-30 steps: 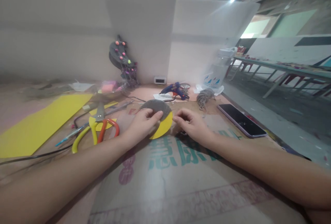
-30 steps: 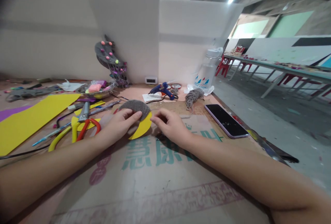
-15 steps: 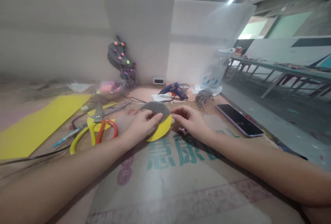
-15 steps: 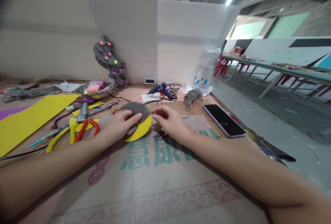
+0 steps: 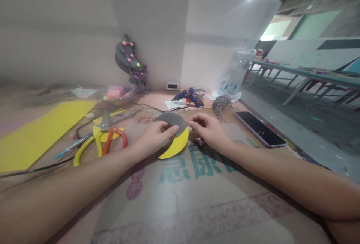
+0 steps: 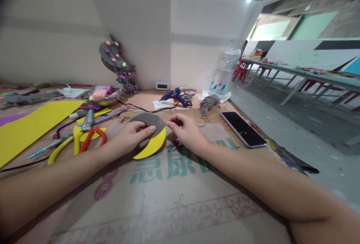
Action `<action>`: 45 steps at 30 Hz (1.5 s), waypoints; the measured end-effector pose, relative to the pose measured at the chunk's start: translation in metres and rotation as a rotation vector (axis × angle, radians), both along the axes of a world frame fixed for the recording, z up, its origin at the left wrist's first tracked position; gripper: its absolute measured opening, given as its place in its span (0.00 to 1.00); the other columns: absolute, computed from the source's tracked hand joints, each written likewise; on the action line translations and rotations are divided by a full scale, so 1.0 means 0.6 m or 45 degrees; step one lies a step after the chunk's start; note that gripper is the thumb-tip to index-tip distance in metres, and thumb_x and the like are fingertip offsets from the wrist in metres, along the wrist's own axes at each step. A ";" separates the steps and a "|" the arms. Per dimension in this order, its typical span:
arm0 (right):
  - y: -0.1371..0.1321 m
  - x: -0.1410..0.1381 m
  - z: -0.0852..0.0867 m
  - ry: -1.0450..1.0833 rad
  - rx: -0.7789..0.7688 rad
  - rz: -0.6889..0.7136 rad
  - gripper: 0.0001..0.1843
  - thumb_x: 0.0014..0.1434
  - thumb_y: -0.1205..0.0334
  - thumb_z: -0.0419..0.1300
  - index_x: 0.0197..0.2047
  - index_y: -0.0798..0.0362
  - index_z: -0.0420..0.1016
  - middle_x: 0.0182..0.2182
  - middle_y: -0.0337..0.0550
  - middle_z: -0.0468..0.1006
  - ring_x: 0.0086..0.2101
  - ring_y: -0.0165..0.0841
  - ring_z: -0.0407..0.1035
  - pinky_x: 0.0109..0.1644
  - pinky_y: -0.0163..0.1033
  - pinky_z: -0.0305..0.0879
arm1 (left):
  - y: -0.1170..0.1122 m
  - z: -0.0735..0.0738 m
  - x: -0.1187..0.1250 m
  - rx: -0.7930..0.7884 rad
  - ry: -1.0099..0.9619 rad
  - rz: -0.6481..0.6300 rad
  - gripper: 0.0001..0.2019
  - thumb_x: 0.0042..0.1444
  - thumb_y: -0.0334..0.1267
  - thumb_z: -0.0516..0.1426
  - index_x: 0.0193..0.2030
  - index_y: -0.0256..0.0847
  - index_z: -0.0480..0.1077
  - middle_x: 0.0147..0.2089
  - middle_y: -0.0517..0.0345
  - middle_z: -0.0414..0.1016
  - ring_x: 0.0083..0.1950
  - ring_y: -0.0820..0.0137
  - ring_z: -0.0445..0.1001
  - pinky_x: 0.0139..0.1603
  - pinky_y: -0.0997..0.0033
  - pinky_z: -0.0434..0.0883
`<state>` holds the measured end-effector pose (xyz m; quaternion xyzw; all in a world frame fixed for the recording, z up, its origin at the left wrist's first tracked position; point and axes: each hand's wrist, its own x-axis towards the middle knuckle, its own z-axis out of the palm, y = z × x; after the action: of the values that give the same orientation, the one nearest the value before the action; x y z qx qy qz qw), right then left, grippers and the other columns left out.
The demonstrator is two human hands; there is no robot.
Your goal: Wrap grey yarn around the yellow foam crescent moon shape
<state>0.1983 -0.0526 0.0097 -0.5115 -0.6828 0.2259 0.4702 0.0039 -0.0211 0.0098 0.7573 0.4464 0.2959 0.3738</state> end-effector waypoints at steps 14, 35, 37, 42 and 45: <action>0.001 0.001 -0.007 0.018 -0.047 0.070 0.10 0.58 0.56 0.57 0.34 0.54 0.72 0.27 0.38 0.72 0.27 0.28 0.65 0.30 0.33 0.62 | -0.002 0.001 0.001 0.023 -0.061 0.052 0.20 0.53 0.55 0.55 0.25 0.37 0.69 0.25 0.60 0.68 0.26 0.70 0.64 0.25 0.72 0.58; -0.013 0.000 -0.004 -0.347 0.154 0.091 0.07 0.61 0.59 0.57 0.36 0.51 0.75 0.31 0.40 0.79 0.31 0.31 0.71 0.36 0.35 0.65 | -0.002 0.006 -0.001 0.236 0.027 0.164 0.19 0.57 0.51 0.53 0.21 0.40 0.63 0.23 0.62 0.65 0.28 0.69 0.65 0.28 0.70 0.58; -0.016 0.000 -0.001 -0.529 0.247 0.154 0.08 0.63 0.61 0.55 0.39 0.52 0.75 0.33 0.42 0.79 0.34 0.32 0.72 0.39 0.36 0.64 | -0.002 0.006 -0.001 0.225 -0.001 0.153 0.20 0.57 0.51 0.53 0.20 0.41 0.61 0.23 0.63 0.62 0.27 0.70 0.63 0.28 0.70 0.58; -0.018 0.011 0.031 -1.203 0.612 0.299 0.16 0.66 0.57 0.50 0.36 0.56 0.75 0.31 0.49 0.76 0.33 0.36 0.68 0.38 0.40 0.61 | 0.001 0.005 0.000 0.175 -0.086 0.138 0.20 0.57 0.51 0.53 0.20 0.41 0.58 0.23 0.63 0.62 0.27 0.70 0.62 0.28 0.71 0.57; -0.006 0.030 0.055 -1.287 0.759 0.222 0.18 0.66 0.57 0.49 0.31 0.56 0.74 0.29 0.49 0.75 0.32 0.36 0.66 0.37 0.40 0.59 | 0.005 0.001 0.000 0.163 -0.119 0.157 0.19 0.56 0.50 0.54 0.21 0.41 0.58 0.23 0.64 0.61 0.28 0.70 0.62 0.28 0.71 0.57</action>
<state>0.2162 -0.0560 0.0426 -0.3437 -0.8955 -0.2096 0.1897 0.0036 -0.0182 0.0106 0.7361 0.4545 0.3813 0.3260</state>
